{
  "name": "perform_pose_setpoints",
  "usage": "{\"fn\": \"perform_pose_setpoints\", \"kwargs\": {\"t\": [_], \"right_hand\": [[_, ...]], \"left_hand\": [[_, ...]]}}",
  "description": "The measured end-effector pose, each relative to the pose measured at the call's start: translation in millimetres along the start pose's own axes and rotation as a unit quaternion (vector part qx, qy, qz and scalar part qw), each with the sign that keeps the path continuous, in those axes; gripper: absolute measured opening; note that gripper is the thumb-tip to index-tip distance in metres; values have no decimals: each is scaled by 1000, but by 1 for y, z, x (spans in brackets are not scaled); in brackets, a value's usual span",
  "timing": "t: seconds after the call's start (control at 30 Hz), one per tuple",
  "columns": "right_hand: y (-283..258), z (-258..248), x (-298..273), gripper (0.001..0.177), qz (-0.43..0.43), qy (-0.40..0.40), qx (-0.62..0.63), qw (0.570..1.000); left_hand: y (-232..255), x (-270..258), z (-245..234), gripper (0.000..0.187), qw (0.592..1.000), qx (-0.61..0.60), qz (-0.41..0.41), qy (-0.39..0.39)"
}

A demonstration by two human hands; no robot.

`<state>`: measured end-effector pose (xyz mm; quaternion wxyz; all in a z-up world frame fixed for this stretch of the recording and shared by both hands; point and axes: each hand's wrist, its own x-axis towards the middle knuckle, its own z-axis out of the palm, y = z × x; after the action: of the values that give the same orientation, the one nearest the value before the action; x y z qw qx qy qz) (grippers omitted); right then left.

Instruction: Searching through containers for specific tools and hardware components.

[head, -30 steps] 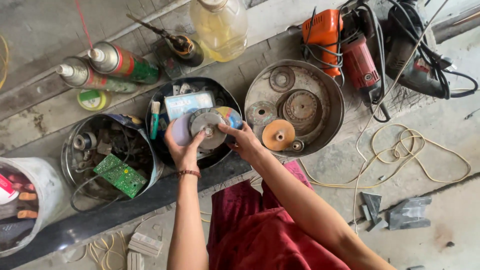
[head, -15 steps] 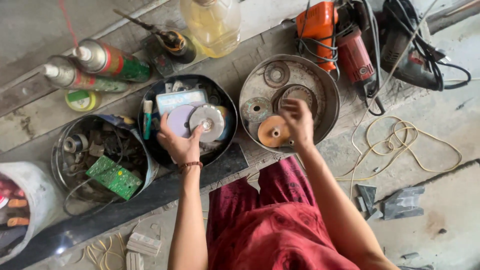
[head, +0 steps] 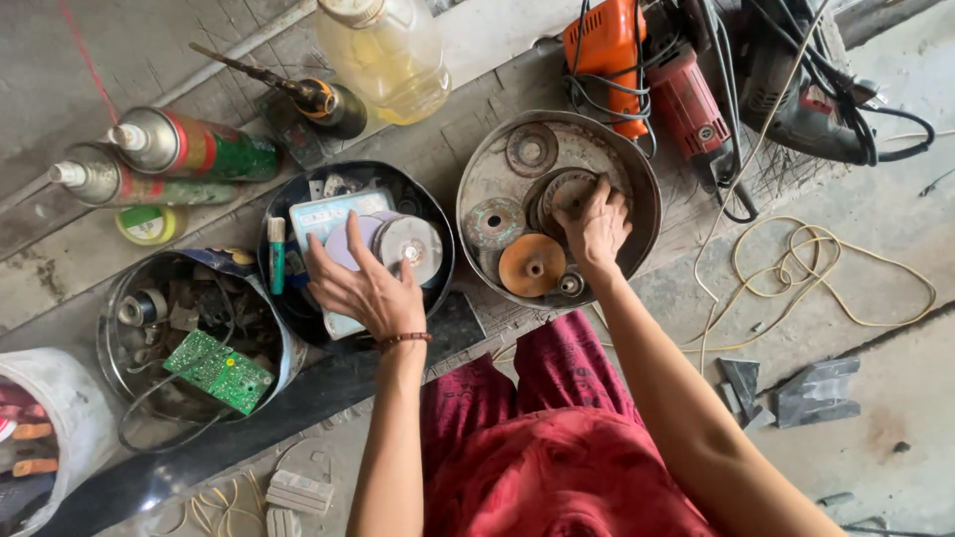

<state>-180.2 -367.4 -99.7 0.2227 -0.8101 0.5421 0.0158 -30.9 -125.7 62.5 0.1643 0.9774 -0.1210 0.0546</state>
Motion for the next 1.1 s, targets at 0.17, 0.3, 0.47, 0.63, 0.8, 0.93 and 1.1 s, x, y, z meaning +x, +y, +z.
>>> {"fn": "perform_pose_setpoints", "kwargs": {"t": [0.17,0.3,0.47,0.63,0.8,0.93,1.1], "right_hand": [[-20,-26,-1,106,19,-9,-34,999],[-6,-26,15,103,2,-20,-28,999],[9,-24,36,115,-35,-44,-8,998],[16,-20,41,115,-82,-40,29,995],[8,-26,36,114,-53,-37,43,997],[1,-28,36,113,-15,-48,22,998],[-12,-21,33,97,0,-8,-6,1000]], "left_hand": [[32,-16,14,101,999,14,36,12],[45,-37,57,67,973,-102,179,-101],[71,-43,112,64,925,-169,180,-290],[82,-34,145,115,931,29,136,-336],[82,-25,133,131,896,58,105,-427],[93,-20,112,133,890,53,113,-438],[79,-44,153,100,925,26,84,-371]]}}
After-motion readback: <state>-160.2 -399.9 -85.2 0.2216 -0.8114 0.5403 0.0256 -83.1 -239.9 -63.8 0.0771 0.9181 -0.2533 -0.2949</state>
